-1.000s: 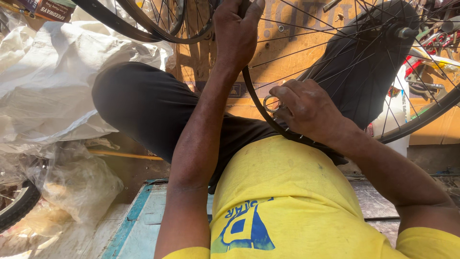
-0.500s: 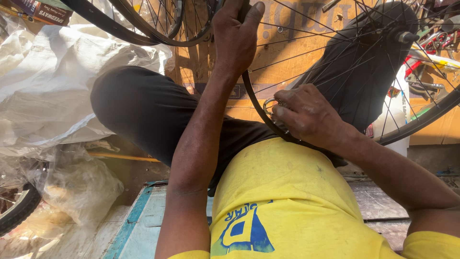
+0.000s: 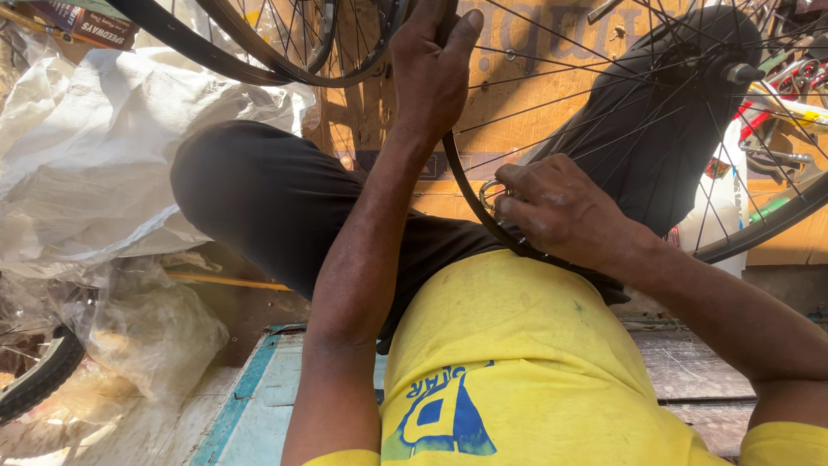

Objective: The person is sitting on the floor and using a spoke wrench to tighten the nipples on a bicycle wheel. They rotate the wheel to access different spokes and continue the tightening process.

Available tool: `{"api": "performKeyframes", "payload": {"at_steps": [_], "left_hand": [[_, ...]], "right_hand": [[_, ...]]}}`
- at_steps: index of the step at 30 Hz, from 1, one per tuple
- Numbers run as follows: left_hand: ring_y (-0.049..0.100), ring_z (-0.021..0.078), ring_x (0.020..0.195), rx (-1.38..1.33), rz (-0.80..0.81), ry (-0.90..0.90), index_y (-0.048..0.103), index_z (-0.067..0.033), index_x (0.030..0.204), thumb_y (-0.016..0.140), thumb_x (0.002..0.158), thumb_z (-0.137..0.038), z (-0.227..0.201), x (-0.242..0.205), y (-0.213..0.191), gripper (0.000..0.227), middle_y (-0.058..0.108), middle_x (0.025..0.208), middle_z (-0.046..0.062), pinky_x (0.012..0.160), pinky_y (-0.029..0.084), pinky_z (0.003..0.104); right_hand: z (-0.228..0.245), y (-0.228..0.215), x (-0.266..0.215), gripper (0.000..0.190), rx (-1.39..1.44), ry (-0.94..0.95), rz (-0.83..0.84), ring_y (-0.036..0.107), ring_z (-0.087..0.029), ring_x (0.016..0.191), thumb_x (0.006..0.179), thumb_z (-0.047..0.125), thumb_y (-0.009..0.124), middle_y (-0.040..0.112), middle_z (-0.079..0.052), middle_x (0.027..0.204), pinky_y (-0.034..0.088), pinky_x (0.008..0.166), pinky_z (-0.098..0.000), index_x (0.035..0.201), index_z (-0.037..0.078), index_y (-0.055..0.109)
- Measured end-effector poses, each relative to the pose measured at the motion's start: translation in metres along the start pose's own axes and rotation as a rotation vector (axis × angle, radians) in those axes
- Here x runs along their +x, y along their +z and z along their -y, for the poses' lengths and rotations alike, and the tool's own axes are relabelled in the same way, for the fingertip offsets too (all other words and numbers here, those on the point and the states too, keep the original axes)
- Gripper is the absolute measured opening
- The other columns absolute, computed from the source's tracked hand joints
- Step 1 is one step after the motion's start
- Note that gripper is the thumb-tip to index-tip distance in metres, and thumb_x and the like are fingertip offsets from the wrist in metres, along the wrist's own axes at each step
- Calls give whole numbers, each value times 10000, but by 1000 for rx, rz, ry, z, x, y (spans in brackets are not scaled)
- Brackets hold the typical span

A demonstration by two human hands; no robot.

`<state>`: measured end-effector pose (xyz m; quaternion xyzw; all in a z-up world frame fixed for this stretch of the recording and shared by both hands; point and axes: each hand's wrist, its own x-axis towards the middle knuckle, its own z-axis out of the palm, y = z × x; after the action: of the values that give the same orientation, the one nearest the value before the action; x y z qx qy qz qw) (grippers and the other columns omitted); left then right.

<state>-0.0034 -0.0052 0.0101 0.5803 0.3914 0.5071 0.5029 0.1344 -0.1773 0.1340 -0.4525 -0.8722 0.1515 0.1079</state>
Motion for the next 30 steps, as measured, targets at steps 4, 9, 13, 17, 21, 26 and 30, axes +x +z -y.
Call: {"api": "performKeyframes", "payload": {"at_steps": [4,9,13,17,21,26,30], "left_hand": [[406,62,551,19,-7,-12,643,-96,832,694,1052,-201,5,-12,8,250,471,615,-56,534,300,291],[374,76,581,17,1,54,623,-91,855,684,1064,-206,2,-7,7,247,429,646,-39,555,306,302],[402,58,526,4,22,-5,637,-103,815,681,1060,-195,13,-6,6,265,457,597,-63,511,305,292],[343,80,564,15,-5,39,569,-93,786,684,1068,-197,19,-1,5,321,393,627,-36,543,285,303],[382,60,516,4,-9,0,537,-95,724,693,1041,-170,29,3,3,361,424,582,-50,512,305,293],[383,63,525,-6,6,20,524,-89,717,686,1040,-154,34,5,6,367,416,585,-47,527,302,297],[370,59,498,19,-8,-25,551,-99,701,690,1036,-172,31,8,9,370,425,556,-55,501,281,296]], "right_hand": [[1,29,1,168,-139,269,94,650,-235,724,955,151,782,669,-75,859,472,640,-418,1061,56,694],[-6,7,24,448,-11,362,448,732,-307,801,760,286,786,738,-115,949,572,680,-444,1129,59,671],[-28,-6,29,448,230,333,503,733,-321,803,813,280,757,745,-129,979,570,693,-474,1186,51,660],[-23,10,29,304,194,399,364,724,-295,855,890,215,768,733,-110,990,557,730,-463,1138,76,661],[-2,22,16,234,32,145,-21,670,-287,922,792,51,800,701,-118,1015,506,815,-496,976,91,662],[-8,8,8,202,55,26,9,659,-281,938,756,157,764,676,-176,1065,481,756,-476,910,107,645],[-18,30,12,164,-35,185,54,629,-222,740,937,67,723,632,-98,871,485,646,-393,1085,6,686]]}}
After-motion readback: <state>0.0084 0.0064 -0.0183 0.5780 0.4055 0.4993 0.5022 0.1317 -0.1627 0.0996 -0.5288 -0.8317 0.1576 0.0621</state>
